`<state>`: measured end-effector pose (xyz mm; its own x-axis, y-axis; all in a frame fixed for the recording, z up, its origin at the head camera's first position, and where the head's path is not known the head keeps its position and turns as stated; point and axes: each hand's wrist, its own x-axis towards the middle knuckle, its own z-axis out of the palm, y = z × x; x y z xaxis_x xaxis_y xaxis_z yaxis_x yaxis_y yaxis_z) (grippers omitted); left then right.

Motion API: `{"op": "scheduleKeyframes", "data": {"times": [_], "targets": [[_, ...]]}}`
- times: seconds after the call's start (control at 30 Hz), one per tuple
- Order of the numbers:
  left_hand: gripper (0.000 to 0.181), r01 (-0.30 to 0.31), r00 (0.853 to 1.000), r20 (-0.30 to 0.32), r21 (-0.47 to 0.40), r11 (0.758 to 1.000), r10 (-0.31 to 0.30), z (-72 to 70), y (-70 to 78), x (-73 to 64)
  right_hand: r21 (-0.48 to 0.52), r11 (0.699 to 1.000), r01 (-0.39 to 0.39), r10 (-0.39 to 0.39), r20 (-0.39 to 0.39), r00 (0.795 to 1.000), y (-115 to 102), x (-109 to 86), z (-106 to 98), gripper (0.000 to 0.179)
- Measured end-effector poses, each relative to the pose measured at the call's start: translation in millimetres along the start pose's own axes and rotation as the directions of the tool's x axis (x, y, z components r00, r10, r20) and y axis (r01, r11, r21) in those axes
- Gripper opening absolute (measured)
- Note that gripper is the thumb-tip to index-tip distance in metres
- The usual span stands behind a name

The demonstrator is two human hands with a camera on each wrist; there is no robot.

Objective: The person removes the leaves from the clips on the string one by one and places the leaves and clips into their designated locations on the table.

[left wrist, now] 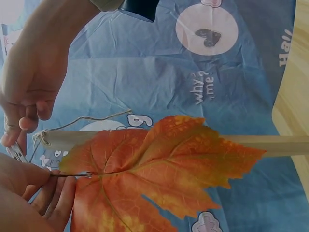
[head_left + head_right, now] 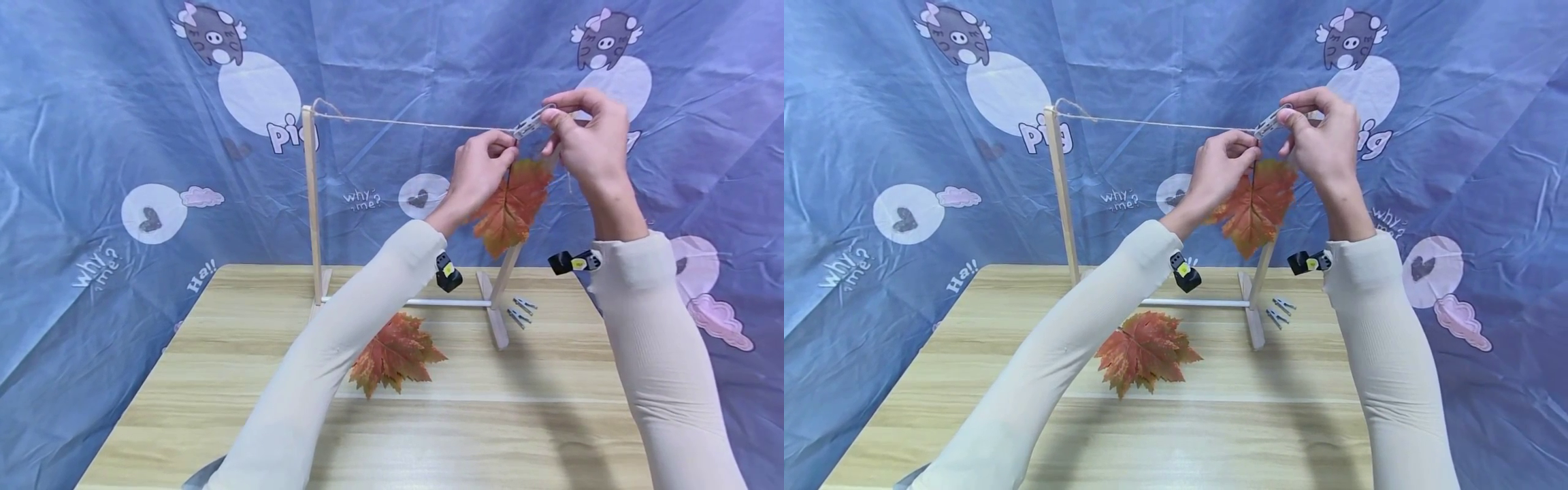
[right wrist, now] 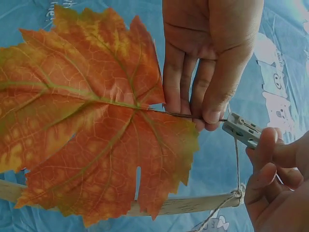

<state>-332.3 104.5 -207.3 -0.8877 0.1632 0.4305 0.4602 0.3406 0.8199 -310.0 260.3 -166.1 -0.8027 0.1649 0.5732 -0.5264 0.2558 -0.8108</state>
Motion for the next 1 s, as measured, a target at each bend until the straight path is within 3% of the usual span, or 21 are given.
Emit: {"op": "scheduleKeyframes", "data": {"times": [0.4, 0.67, 1.0], "targets": [[0.013, -0.002, 1.0, 0.003, -0.001, 1.0, 0.002, -4.0, 0.4, -4.1, 0.062, 0.995, 0.081, -0.074, -0.107, 0.992, -4, 0.2, 4, 0.013], [0.012, -0.002, 1.0, 0.014, -0.022, 1.0, 0.002, -7.4, 0.6, -6.4, 0.157, 0.981, 0.117, -0.1, -0.115, 0.988, -3, 0.2, 3, 0.014], [0.011, -0.014, 1.0, 0.013, -0.078, 0.997, 0.016, -16.4, -3.8, -16.6, 0.237, 0.968, 0.084, -0.067, -0.081, 0.994, 2, -5.1, -2, 0.014]]}}
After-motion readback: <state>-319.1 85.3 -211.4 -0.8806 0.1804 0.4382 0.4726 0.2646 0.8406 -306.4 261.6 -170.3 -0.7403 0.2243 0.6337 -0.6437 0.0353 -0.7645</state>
